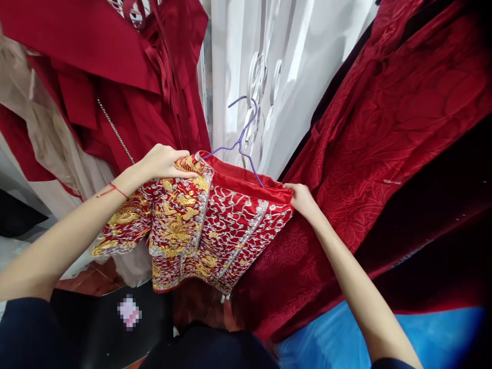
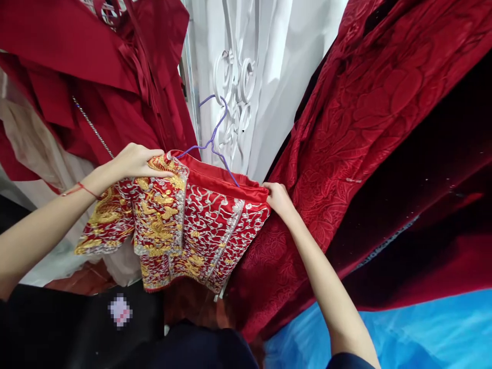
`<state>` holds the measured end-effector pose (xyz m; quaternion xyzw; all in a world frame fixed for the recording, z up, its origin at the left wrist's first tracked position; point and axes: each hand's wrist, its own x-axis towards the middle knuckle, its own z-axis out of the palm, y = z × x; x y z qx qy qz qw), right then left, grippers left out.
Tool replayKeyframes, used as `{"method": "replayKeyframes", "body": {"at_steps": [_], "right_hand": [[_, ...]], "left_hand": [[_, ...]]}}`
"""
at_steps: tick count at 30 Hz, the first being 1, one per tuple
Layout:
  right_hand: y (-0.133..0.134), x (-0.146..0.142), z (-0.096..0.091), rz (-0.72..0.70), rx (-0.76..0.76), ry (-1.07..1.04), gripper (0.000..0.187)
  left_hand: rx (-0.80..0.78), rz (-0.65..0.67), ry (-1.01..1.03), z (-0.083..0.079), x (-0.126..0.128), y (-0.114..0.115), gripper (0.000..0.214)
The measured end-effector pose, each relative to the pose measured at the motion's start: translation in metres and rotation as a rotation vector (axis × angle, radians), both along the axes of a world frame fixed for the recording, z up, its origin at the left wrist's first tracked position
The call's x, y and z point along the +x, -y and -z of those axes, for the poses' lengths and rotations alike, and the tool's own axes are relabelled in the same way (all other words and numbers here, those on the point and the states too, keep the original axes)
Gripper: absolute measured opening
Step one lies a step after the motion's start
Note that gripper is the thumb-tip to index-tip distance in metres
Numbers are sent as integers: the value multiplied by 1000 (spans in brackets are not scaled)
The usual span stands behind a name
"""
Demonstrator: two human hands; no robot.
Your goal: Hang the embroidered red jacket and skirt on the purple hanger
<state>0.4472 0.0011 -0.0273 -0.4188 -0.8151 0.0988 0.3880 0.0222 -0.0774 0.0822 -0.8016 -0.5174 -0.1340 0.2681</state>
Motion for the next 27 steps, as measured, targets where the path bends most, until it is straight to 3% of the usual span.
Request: {"method": "replayKeyframes", "body": {"at_steps": [5,8,12,14,16,18,22,25,27], "right_hand": [[24,-2,13,63,86,-284,24],[31,-6,14,247,254,-349,29],[32,-9,1,480,503,-425,25],[33,-8,-7,472,446,-542,31],[34,-2,-12,385,246,-590,44],[39,11,-13,297,48,-559,53],[53,47,-7,106,-157,-446,49],[65,60,0,22,-115,-349,46],[68,55,5,191,114,-297,38]], "left_hand": [[23,-22,-56,5,2,-1,63],[3,-27,-48,7,1,-3,64],[-58,-42,28,8,5,-1,62],[-136,-44,82,9,10,2,61],[-227,-21,131,10,15,3,59],[-282,-8,166,12,18,3,58],[-308,-23,194,18,19,-6,58],[-308,-23,188,22,20,-14,58],[-309,-36,167,22,22,-17,58]]}}
